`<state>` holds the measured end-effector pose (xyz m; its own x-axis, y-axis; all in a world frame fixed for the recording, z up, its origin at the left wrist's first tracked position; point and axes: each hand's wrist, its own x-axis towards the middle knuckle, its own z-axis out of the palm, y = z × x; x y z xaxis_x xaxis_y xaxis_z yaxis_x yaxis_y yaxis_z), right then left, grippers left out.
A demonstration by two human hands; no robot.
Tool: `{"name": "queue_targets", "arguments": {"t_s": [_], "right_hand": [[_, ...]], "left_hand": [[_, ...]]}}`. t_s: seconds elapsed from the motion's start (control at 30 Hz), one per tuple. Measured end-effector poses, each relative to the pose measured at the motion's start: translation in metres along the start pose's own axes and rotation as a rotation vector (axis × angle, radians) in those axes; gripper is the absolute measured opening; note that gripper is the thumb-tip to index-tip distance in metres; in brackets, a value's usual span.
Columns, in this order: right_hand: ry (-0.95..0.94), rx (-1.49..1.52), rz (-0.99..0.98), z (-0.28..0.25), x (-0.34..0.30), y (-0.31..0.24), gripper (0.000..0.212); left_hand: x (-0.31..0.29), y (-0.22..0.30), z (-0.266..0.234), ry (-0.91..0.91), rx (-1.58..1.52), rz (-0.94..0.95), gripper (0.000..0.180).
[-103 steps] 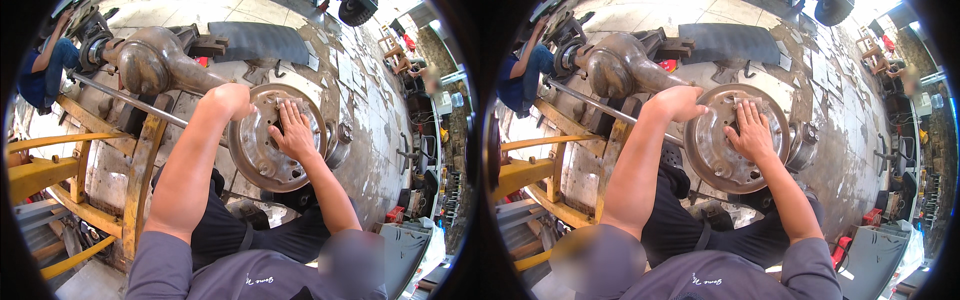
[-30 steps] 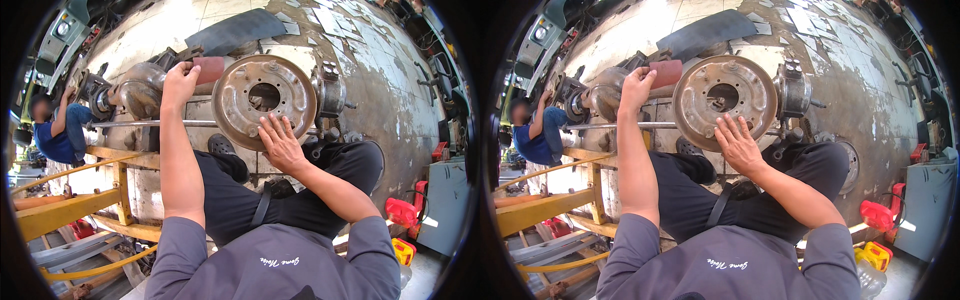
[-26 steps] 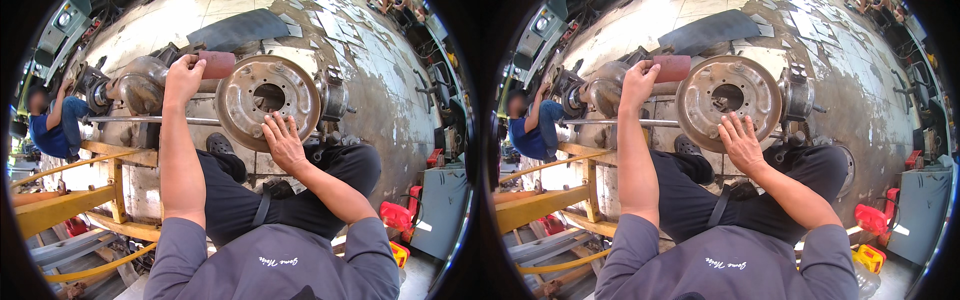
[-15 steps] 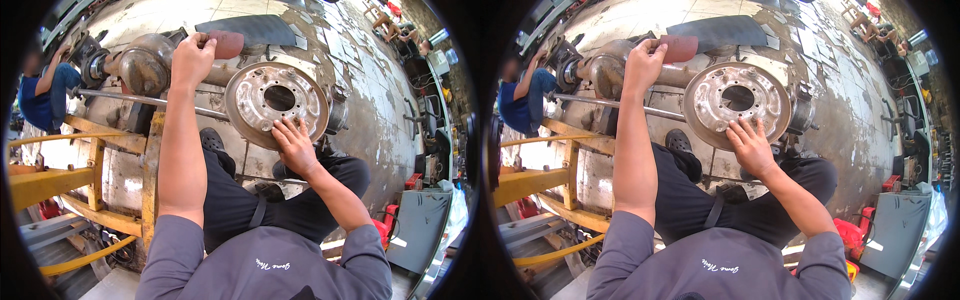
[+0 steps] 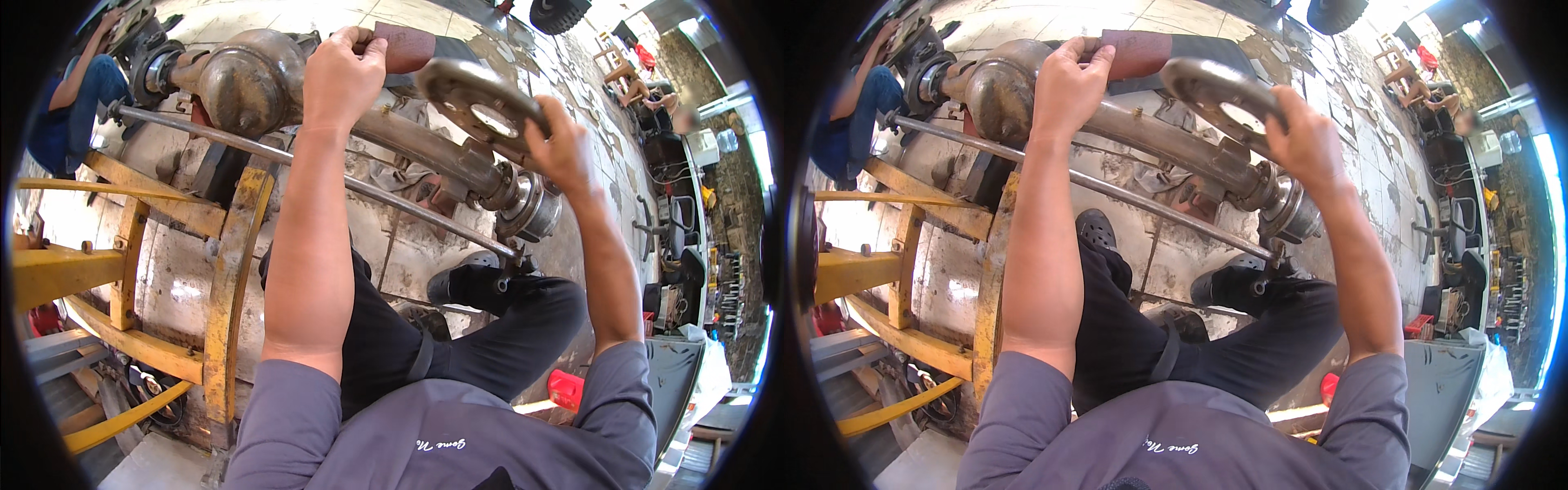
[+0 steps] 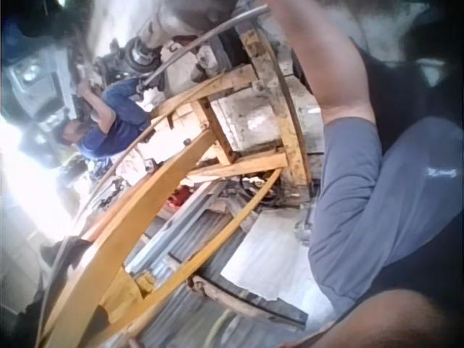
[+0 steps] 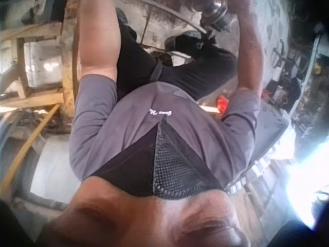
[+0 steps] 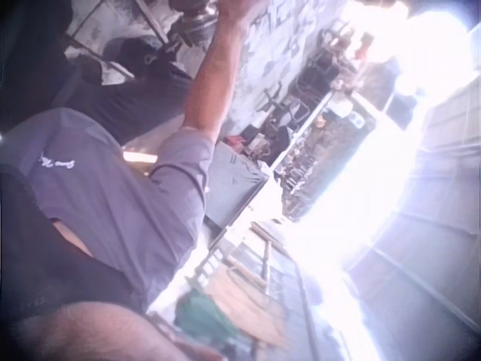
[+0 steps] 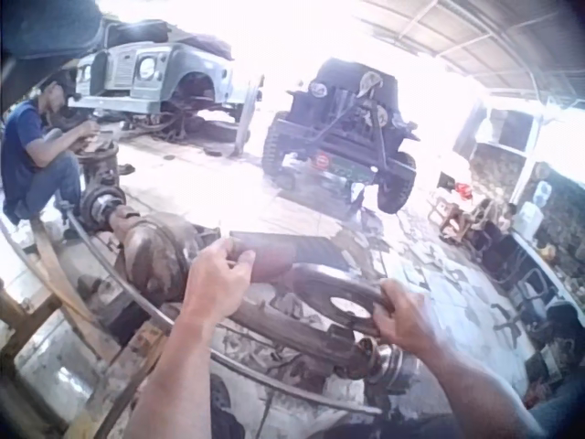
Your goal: The person sits on the floor and uses a sanding block to smooth the surface of a metal brake drum. They rotate the drum and sand different areas, then flip it over to continue sanding the other side.
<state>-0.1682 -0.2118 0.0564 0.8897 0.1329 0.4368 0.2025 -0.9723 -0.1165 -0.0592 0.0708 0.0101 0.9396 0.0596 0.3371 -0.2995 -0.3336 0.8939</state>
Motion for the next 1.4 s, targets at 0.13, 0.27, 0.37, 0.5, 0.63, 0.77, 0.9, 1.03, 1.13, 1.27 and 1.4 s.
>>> {"name": "queue_targets", "arguments": {"t_s": [0.13, 0.27, 0.37, 0.5, 0.63, 0.77, 0.9, 1.03, 1.13, 1.27, 1.4], "right_hand": [[0.184, 0.127, 0.175, -0.015, 0.026, 0.021, 0.033], [0.289, 0.585, 0.396, -0.023, 0.024, 0.019, 0.036], [0.428, 0.709, 0.688, -0.004, 0.002, 0.033, 0.052], [0.417, 1.019, 1.009, 0.050, -0.061, 0.063, 0.044], [0.344, 1.165, 1.284, 0.085, -0.129, 0.068, 0.046], [0.278, 1.144, 1.305, 0.091, -0.155, 0.062, 0.038], [-0.032, 0.867, 1.148, 0.059, -0.145, 0.060, 0.045], [-0.271, 0.483, 0.991, 0.012, -0.130, 0.059, 0.056], [-0.166, 0.443, 0.903, -0.004, -0.120, 0.052, 0.063], [-0.210, 0.423, 0.797, 0.000, -0.113, 0.065, 0.055], [-0.200, 0.422, 0.761, 0.015, -0.115, 0.075, 0.049]], "left_hand": [[0.007, -0.002, -0.003, 0.128, -0.061, 0.011, 0.032], [0.022, -0.014, -0.013, 0.317, -0.127, 0.022, 0.032], [0.018, -0.012, -0.006, 0.324, -0.219, 0.009, 0.029], [0.005, 0.004, -0.005, 0.250, -0.181, 0.000, 0.027], [0.008, -0.003, -0.004, 0.242, -0.146, 0.013, 0.027], [0.010, -0.003, 0.007, 0.206, -0.092, 0.023, 0.028], [0.005, 0.002, 0.019, 0.166, -0.018, 0.058, 0.029], [0.000, 0.007, 0.031, 0.080, 0.038, 0.043, 0.030], [-0.006, 0.002, 0.039, 0.032, 0.086, 0.047, 0.030], [-0.020, 0.001, 0.044, -0.092, 0.155, -0.003, 0.029], [-0.027, -0.002, 0.051, -0.196, 0.254, 0.033, 0.027]]}}
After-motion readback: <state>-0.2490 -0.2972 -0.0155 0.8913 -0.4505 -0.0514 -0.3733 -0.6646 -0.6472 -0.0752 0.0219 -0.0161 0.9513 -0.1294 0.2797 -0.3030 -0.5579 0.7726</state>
